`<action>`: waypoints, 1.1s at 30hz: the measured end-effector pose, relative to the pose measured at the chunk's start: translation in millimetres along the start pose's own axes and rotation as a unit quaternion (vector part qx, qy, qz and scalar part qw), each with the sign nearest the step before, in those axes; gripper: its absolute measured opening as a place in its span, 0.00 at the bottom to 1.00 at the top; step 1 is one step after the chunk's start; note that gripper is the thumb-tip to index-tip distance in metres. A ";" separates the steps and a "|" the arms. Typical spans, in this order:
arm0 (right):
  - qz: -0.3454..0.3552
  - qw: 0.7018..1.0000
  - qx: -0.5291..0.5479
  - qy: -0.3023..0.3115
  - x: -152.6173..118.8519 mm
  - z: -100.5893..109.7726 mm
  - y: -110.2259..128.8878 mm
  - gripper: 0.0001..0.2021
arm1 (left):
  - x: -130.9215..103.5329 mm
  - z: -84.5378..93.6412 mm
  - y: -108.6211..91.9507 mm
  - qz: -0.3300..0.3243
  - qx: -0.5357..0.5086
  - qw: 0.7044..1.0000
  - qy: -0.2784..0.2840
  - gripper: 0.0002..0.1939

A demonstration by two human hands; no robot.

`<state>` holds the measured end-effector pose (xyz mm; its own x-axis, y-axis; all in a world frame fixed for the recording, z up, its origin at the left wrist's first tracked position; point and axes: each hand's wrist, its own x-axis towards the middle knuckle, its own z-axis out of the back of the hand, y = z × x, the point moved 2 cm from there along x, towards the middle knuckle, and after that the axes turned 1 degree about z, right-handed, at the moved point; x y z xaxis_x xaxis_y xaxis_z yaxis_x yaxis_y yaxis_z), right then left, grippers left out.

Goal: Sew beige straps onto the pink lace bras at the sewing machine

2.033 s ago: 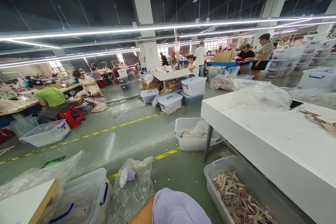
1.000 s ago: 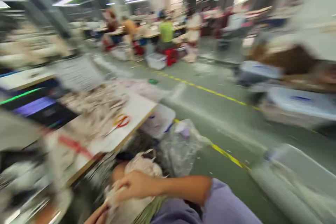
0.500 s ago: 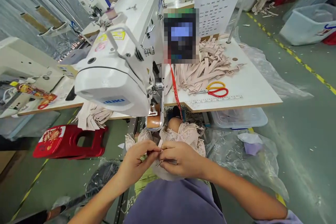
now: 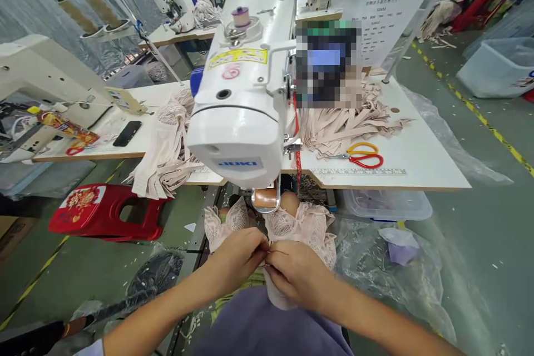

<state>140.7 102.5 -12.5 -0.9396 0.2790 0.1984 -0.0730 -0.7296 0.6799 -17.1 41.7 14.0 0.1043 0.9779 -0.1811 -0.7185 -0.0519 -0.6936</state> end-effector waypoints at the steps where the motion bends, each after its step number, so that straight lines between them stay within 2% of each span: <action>1: -0.004 1.000 -0.008 -0.008 -0.2 -3.7 -0.6 0.11 | 2.0 -0.2 2.9 0.014 -0.015 1.000 0.014 0.07; 4: -0.029 0.999 0.018 -0.033 0.8 -8.5 -1.6 0.12 | 9.4 -0.3 12.0 0.032 -0.081 0.995 0.039 0.05; 8: -0.072 0.985 0.125 -0.098 3.9 -0.8 2.5 0.09 | 15.6 -7.8 15.3 0.019 -0.184 0.983 0.019 0.02; 10: -0.058 0.979 0.137 -0.138 5.7 5.1 7.1 0.09 | 14.7 -14.6 12.6 0.010 -0.309 0.951 -0.028 0.01; 12: -0.038 0.977 0.126 -0.165 7.3 9.8 11.2 0.10 | 11.3 -20.0 10.5 0.011 -0.421 0.903 -0.087 0.06; 13: -0.033 0.978 0.120 -0.170 8.0 11.5 12.6 0.10 | 9.3 -21.4 10.0 0.013 -0.445 0.888 -0.112 0.08; 14: -0.032 0.978 0.113 -0.171 8.5 12.9 13.7 0.10 | 7.5 -21.5 9.6 0.016 -0.439 0.889 -0.127 0.09; 18: -0.050 0.984 0.086 -0.150 8.7 17.0 16.1 0.11 | 4.6 -11.5 8.9 -0.003 -0.300 0.942 -0.148 0.09; 20: -0.062 0.984 0.088 -0.140 8.6 18.4 16.7 0.11 | 5.2 -5.4 8.5 -0.026 -0.241 0.955 -0.170 0.08; 23: -0.083 0.981 0.113 -0.134 9.3 19.8 15.9 0.08 | 6.6 -1.7 8.8 -0.057 -0.204 0.956 -0.204 0.09; 28: -0.119 0.971 0.158 -0.132 11.8 25.8 7.1 0.08 | 8.7 -4.1 9.6 -0.093 -0.197 0.952 -0.215 0.07; 31: -0.155 0.971 0.108 -0.147 13.7 36.7 -2.1 0.10 | 8.2 -1.4 6.4 -0.102 -0.133 0.951 -0.259 0.07; 33: -0.170 0.972 0.039 -0.155 16.1 45.3 -7.2 0.12 | 6.9 2.1 1.0 -0.147 -0.070 0.947 -0.276 0.06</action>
<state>141.2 140.5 17.8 -0.7182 0.6799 0.1484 -0.3246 -0.5158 0.7928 -18.6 48.9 13.5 -0.1181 0.9090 0.3996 -0.6114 0.2506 -0.7506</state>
